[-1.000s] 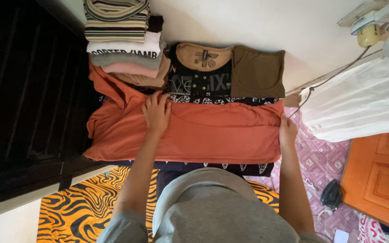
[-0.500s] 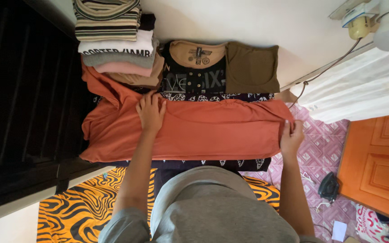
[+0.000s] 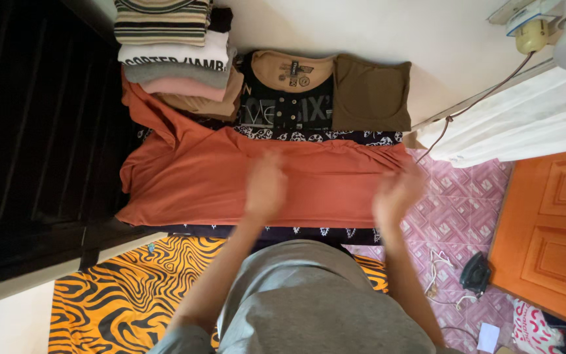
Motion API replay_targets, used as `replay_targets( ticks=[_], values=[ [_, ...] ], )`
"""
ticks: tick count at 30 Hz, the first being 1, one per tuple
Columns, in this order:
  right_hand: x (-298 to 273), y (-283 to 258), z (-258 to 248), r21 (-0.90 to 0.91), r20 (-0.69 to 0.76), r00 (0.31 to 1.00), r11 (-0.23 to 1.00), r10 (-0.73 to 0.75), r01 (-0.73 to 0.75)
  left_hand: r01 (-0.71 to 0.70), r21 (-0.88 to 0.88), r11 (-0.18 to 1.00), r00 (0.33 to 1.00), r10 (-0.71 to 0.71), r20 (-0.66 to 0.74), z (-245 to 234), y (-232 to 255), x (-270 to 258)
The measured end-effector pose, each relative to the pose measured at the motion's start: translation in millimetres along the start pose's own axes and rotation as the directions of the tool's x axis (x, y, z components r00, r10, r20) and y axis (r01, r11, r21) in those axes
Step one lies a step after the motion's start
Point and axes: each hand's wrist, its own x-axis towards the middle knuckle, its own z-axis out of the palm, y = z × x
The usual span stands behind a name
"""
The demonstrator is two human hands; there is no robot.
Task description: The person folds a reddish garment by smoothing it out on a flat surface, folding the sides inward, and rolling it into a compact bundle.
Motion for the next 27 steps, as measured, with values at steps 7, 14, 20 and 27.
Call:
replay_targets(
  ticks=[7, 14, 20, 27],
  values=[
    [-49.7, -88.3, 30.2, 0.286, 0.547, 0.705, 0.892, -0.451, 0.35, -0.251, 0.192, 0.949, 0.924, 0.176, 0.339, 32.1, 31.6, -25.4],
    [-41.3, -7.5, 0.2, -0.292, 0.462, 0.881, 0.922, -0.097, 0.255, 0.163, 0.336, 0.928, 0.973, -0.207, 0.099, -33.8, -46.7, -44.4],
    [-46.6, 29.4, -1.4, -0.259, 0.345, 0.915, 0.958, 0.209, -0.121, 0.434, 0.363, 0.824, 0.9, -0.382, -0.209, -74.7, -139.4, -85.5],
    [-59.2, -25.0, 22.7, -0.391, 0.312, 0.94, 0.92, 0.139, -0.007, 0.502, 0.371, 0.781, 0.863, -0.426, -0.271, -31.0, -77.9, -63.3]
  ],
)
